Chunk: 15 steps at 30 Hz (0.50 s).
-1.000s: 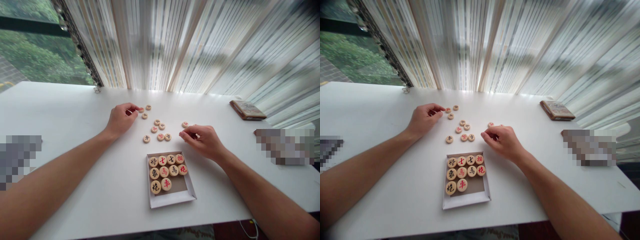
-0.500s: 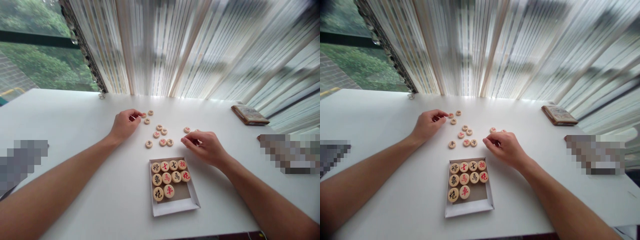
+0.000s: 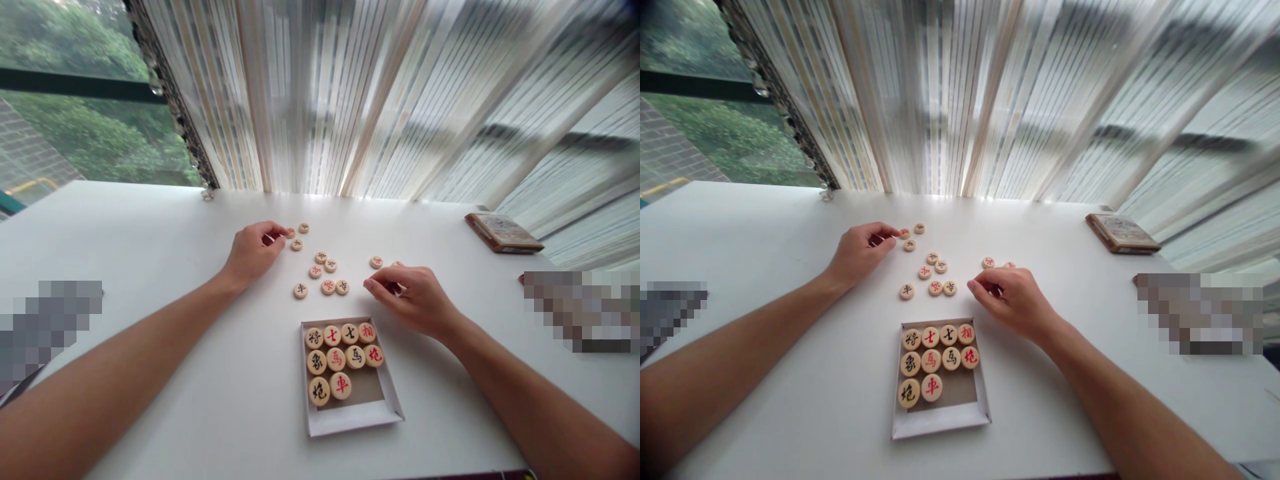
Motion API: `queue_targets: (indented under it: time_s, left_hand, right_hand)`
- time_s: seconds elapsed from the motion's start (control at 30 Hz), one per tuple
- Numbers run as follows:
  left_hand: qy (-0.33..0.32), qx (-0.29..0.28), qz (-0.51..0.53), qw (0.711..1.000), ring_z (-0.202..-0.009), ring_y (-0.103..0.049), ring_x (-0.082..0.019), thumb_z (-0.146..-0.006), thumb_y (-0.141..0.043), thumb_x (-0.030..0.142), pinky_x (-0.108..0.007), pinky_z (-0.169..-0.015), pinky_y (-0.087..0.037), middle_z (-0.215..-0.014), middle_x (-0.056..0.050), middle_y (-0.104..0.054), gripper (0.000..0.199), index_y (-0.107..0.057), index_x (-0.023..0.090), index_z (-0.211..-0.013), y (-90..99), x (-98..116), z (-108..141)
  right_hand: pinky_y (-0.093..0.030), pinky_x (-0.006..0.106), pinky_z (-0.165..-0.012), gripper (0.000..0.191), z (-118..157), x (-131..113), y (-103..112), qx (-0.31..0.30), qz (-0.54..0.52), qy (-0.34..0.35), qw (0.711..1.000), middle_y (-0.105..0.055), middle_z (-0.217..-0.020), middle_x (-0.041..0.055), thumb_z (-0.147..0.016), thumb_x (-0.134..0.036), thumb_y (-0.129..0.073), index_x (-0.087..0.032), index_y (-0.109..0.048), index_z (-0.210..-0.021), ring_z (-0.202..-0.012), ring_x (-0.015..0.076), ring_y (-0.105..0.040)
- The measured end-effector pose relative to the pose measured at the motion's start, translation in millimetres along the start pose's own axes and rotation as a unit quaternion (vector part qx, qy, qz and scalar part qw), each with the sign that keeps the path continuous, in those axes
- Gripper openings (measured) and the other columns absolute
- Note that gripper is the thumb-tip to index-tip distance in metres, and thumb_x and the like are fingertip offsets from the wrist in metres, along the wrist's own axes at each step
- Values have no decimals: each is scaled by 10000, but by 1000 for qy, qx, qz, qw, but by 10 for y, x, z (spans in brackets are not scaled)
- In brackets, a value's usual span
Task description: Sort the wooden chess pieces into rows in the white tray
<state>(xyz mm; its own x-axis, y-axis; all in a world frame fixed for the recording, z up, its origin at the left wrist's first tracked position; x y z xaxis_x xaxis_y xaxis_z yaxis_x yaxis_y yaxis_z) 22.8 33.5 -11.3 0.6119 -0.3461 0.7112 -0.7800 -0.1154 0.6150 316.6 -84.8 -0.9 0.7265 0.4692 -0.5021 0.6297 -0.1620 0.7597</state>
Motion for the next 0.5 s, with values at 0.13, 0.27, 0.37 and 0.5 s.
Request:
queue_targets:
  time_s: [0.13,0.27,0.37,0.5]
  left_hand:
    - [-7,-3,-7,1000,-699,-667,-179,-856,-672,248,-312,-731,-503,-941,-55,-843,221,-853,198,-973,-6,8,4]
    - [-14,-4,-10,1000,-700,-661,-175,-859,-669,256,-312,-750,-521,-993,-65,-846,231,-851,190,-986,-10,33,16]
    - [-27,0,-14,1000,-726,-673,-178,-882,-650,272,-308,-765,-528,-993,-71,-839,259,-847,178,-1023,-15,54,23]
    - [-19,-2,-18,1000,-777,-700,-188,-937,-616,297,-305,-778,-531,-1040,-75,-838,278,-832,178,-1065,-32,88,-12]
  right_hand:
    - [-378,284,-595,308,-3,7,8,14,2,-4,1000,-568,-553,-25,-979,-297,-649,-204,-675,-687,-519,120,-473]
    - [-375,278,-585,324,0,23,3,24,9,-14,1000,-584,-562,-19,-983,-303,-646,-196,-667,-677,-509,115,-477]
    - [-376,274,-584,318,2,30,-12,20,6,-9,1000,-577,-561,-23,-986,-303,-644,-189,-683,-692,-499,108,-471]
    - [-375,268,-589,321,3,49,-25,18,4,0,1000,-558,-550,-28,-987,-297,-648,-184,-688,-689,-513,108,-477]
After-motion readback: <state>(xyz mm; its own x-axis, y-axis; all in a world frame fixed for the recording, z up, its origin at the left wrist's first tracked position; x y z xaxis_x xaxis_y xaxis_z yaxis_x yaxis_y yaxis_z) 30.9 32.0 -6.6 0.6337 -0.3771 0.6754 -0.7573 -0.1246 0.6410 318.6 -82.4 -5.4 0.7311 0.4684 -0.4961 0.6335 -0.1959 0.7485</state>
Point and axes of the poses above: each hand's wrist, its own z-axis away from the middle knuckle, its own y-axis out of the back of the hand, x = y × z, the point moved 1 cm from there along -z, towards the middle knuckle
